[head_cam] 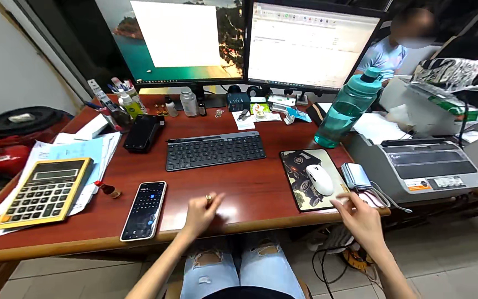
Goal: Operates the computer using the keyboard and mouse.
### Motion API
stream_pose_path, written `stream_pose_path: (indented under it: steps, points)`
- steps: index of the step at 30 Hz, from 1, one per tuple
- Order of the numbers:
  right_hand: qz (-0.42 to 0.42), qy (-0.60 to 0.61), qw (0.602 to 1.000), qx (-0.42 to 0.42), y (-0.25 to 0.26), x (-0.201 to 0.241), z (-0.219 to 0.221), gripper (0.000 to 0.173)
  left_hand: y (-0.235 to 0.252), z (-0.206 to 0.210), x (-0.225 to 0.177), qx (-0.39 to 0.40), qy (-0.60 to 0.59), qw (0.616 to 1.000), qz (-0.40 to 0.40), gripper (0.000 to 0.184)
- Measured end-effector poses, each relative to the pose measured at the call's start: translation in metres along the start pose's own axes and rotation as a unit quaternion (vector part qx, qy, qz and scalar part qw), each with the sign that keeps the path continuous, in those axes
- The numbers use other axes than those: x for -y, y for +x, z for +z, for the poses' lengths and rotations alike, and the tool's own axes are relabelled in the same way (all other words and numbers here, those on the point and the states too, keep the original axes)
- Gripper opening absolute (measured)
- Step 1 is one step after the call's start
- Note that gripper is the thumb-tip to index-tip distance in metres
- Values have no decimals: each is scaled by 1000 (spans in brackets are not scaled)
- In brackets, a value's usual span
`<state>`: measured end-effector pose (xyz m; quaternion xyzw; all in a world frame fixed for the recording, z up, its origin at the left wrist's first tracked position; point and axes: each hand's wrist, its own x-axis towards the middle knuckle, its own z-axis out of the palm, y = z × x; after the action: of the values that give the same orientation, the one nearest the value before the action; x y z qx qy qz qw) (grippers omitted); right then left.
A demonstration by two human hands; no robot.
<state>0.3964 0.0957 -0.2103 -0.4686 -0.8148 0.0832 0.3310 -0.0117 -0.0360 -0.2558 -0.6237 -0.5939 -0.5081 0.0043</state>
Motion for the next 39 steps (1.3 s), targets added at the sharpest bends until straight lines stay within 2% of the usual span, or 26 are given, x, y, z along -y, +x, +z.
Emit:
stream_pose_path:
  steps: [3, 6, 11, 16, 19, 23, 33, 39]
  points:
    - [6, -16, 1000, 7, 41, -10, 40, 53, 56, 15, 47, -109, 56, 992, -1, 45]
    - [-5, -57, 998, 18, 62, -14, 73, 60, 91, 22, 81, -170, 86, 980, -52, 47]
    - [0, -99, 995, 6, 70, -27, 102, 40, 109, 25, 113, -180, 99, 976, -77, 38]
    - [-6, -103, 994, -27, 78, -38, 109, 34, 107, 30, 115, -138, 139, 978, -79, 35]
    - [-10, -108, 993, -43, 77, -38, 112, 35, 107, 31, 114, -137, 161, 976, -52, 34]
    - [-16, -115, 992, -58, 75, -40, 113, 36, 108, 30, 114, -140, 167, 974, -57, 33]
    - [-26, -114, 992, -55, 72, -40, 109, 35, 108, 32, 116, -168, 174, 967, -76, 32]
    - [-30, -98, 994, -46, 73, -40, 107, 36, 107, 31, 116, -149, 169, 970, -90, 33]
